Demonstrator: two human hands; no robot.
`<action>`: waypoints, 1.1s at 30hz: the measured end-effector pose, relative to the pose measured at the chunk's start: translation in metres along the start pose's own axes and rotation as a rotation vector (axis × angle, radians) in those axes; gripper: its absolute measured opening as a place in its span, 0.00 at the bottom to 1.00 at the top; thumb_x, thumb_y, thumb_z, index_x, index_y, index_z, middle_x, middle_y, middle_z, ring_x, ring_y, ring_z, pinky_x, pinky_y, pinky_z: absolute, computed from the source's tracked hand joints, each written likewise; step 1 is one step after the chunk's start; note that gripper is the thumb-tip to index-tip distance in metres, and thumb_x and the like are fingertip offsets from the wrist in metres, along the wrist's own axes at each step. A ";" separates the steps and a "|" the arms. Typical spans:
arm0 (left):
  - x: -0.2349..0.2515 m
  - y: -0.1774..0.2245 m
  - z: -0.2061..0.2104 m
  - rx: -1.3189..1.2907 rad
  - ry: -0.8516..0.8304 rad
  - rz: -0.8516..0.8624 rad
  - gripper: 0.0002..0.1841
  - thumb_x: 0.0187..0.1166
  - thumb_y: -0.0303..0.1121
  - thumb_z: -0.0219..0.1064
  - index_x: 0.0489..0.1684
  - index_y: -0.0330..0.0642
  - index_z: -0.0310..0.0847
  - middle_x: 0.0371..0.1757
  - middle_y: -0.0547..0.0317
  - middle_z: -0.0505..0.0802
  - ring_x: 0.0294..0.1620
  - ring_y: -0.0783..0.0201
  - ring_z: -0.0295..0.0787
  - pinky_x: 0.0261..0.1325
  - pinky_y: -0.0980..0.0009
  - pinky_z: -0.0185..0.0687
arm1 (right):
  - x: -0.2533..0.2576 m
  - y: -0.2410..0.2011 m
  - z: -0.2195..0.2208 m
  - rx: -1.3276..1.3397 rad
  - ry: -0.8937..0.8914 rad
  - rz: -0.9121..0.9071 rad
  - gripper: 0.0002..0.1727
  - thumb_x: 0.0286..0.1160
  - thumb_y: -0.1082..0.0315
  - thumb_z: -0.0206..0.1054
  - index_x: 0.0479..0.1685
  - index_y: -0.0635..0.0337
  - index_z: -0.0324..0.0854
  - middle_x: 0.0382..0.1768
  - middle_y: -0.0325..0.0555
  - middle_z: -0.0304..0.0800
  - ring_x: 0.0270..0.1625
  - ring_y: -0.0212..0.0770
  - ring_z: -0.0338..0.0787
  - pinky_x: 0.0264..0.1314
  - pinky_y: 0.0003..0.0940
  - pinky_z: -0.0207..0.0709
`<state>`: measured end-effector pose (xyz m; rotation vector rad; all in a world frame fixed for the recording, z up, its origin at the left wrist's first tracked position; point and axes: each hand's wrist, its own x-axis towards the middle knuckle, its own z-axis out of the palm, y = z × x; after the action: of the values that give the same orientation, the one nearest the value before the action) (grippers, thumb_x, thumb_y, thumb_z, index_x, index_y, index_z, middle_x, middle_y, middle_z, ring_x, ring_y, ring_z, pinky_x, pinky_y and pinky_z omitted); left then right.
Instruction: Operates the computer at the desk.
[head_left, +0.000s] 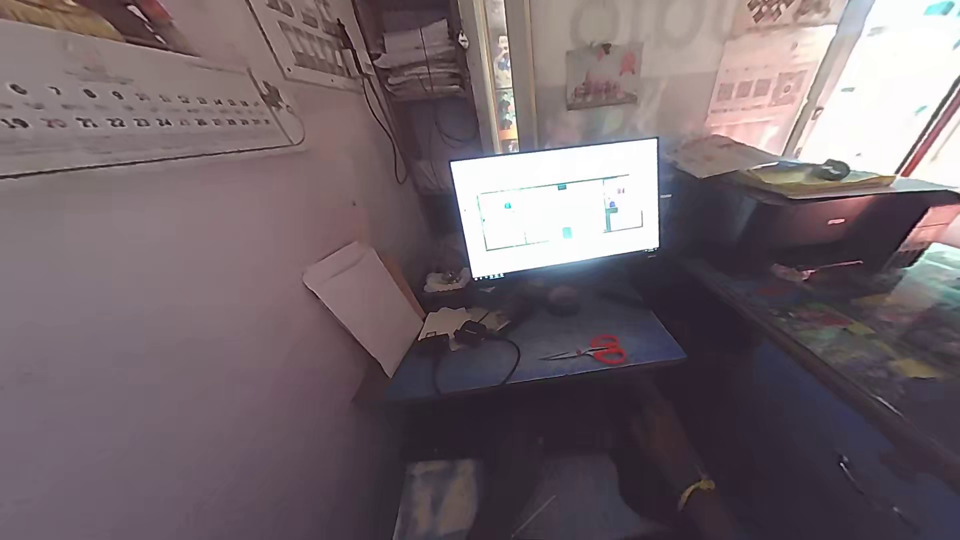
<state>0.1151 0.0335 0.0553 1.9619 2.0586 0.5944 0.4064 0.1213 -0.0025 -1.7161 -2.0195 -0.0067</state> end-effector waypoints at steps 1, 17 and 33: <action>-0.003 -0.020 -0.003 0.016 0.076 -0.068 0.30 0.89 0.50 0.53 0.87 0.47 0.69 0.87 0.41 0.72 0.89 0.41 0.64 0.89 0.44 0.57 | -0.001 0.000 0.000 -0.004 -0.013 0.006 0.31 0.82 0.52 0.55 0.81 0.56 0.76 0.82 0.56 0.74 0.84 0.57 0.74 0.86 0.53 0.67; -0.013 -0.170 -0.012 -0.283 0.345 -0.503 0.33 0.88 0.52 0.57 0.84 0.36 0.67 0.76 0.39 0.84 0.78 0.45 0.80 0.82 0.46 0.70 | -0.003 -0.001 -0.005 -0.055 -0.142 0.075 0.34 0.83 0.48 0.56 0.84 0.59 0.72 0.85 0.60 0.69 0.89 0.59 0.66 0.91 0.53 0.58; -0.046 -0.145 -0.024 -0.272 0.349 -0.536 0.30 0.88 0.39 0.60 0.84 0.30 0.65 0.77 0.30 0.80 0.79 0.37 0.77 0.82 0.43 0.68 | -0.002 0.002 0.004 -0.023 -0.010 0.017 0.31 0.80 0.48 0.59 0.76 0.56 0.80 0.79 0.58 0.78 0.81 0.59 0.78 0.83 0.54 0.71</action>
<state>-0.0225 -0.0181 0.0076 1.1458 2.4092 1.0690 0.4072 0.1210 -0.0069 -1.7504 -2.0196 -0.0164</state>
